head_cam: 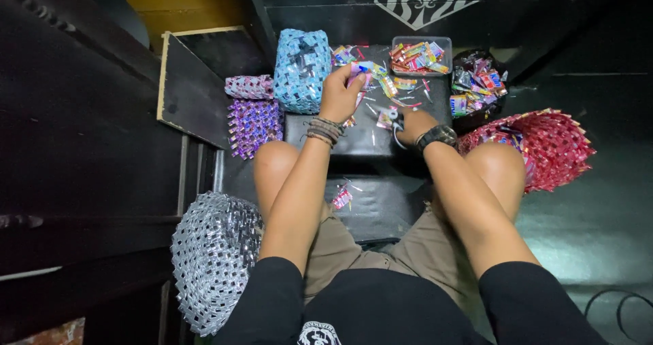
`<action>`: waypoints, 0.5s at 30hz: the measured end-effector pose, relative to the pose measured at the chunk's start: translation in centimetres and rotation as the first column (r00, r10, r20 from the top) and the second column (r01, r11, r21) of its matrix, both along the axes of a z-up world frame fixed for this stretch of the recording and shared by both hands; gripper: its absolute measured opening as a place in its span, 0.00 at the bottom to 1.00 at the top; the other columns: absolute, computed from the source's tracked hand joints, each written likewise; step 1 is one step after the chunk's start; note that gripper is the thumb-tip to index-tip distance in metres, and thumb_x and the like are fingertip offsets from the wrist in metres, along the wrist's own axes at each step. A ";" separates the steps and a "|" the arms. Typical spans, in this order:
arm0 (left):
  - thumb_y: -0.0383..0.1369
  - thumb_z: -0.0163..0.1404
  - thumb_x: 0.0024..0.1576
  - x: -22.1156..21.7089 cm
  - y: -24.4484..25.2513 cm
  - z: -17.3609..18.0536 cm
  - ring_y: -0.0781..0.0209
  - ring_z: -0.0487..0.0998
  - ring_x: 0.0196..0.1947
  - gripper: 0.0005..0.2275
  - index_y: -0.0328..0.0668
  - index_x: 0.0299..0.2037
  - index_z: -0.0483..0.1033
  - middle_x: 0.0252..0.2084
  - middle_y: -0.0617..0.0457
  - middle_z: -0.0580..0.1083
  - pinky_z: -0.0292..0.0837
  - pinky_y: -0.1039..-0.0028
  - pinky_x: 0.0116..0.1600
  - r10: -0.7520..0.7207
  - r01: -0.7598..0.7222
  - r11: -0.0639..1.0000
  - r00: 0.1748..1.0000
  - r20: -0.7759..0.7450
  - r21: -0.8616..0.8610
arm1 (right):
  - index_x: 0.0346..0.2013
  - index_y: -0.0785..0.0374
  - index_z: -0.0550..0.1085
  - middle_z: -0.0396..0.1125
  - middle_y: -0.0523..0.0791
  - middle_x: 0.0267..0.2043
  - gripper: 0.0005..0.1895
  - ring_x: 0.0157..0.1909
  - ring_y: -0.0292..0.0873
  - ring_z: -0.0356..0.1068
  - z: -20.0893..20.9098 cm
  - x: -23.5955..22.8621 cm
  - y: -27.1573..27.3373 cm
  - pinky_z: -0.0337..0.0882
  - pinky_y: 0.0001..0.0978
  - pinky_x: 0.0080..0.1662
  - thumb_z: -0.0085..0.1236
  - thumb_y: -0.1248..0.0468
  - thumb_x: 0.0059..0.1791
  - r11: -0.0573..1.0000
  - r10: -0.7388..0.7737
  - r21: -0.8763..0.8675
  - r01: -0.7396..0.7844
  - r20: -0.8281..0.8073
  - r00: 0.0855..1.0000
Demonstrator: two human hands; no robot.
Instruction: The person folds candy wrappers and uses shears to trim them into uniform strips, then folds the strips into geometric links for a woven craft project.
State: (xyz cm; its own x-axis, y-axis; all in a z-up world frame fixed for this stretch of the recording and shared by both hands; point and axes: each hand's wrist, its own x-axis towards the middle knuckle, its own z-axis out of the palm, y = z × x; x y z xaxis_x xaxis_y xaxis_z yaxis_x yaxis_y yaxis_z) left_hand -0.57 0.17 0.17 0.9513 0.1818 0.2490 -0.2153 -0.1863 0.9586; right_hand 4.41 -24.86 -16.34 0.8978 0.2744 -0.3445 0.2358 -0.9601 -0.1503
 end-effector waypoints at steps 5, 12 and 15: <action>0.30 0.56 0.57 -1.1 0.6 1.4 0.65 0.72 0.31 0.05 0.39 0.39 0.81 0.25 0.47 0.74 0.71 0.69 0.38 0.044 -0.050 0.997 0.995 0.088 0.065 | 0.63 0.60 0.69 0.70 0.60 0.55 0.38 0.58 0.65 0.71 -0.9 -0.6 1.6 0.74 0.56 0.56 0.64 0.47 0.42 0.993 0.081 -0.086 -0.083 -0.025 0.996; 0.29 0.53 0.59 -2.4 0.6 4.6 0.70 0.70 0.29 0.03 0.42 0.33 0.77 0.23 0.51 0.73 0.68 0.74 0.36 0.027 -0.039 0.998 0.981 0.191 0.058 | 0.70 0.65 0.62 0.67 0.65 0.56 0.46 0.60 0.71 0.68 -3.3 0.0 1.7 0.73 0.63 0.55 0.68 0.50 0.42 0.991 0.070 -0.105 -0.081 -0.103 0.992; 0.29 0.52 0.61 -1.9 1.1 3.5 0.72 0.72 0.31 0.04 0.44 0.36 0.79 0.27 0.55 0.78 0.71 0.76 0.40 -0.001 0.007 1.000 0.984 0.180 -0.030 | 0.68 0.62 0.64 0.68 0.65 0.55 0.47 0.58 0.70 0.69 -6.9 0.5 0.8 0.74 0.64 0.52 0.69 0.48 0.40 0.989 0.073 -0.121 -0.085 -0.103 0.992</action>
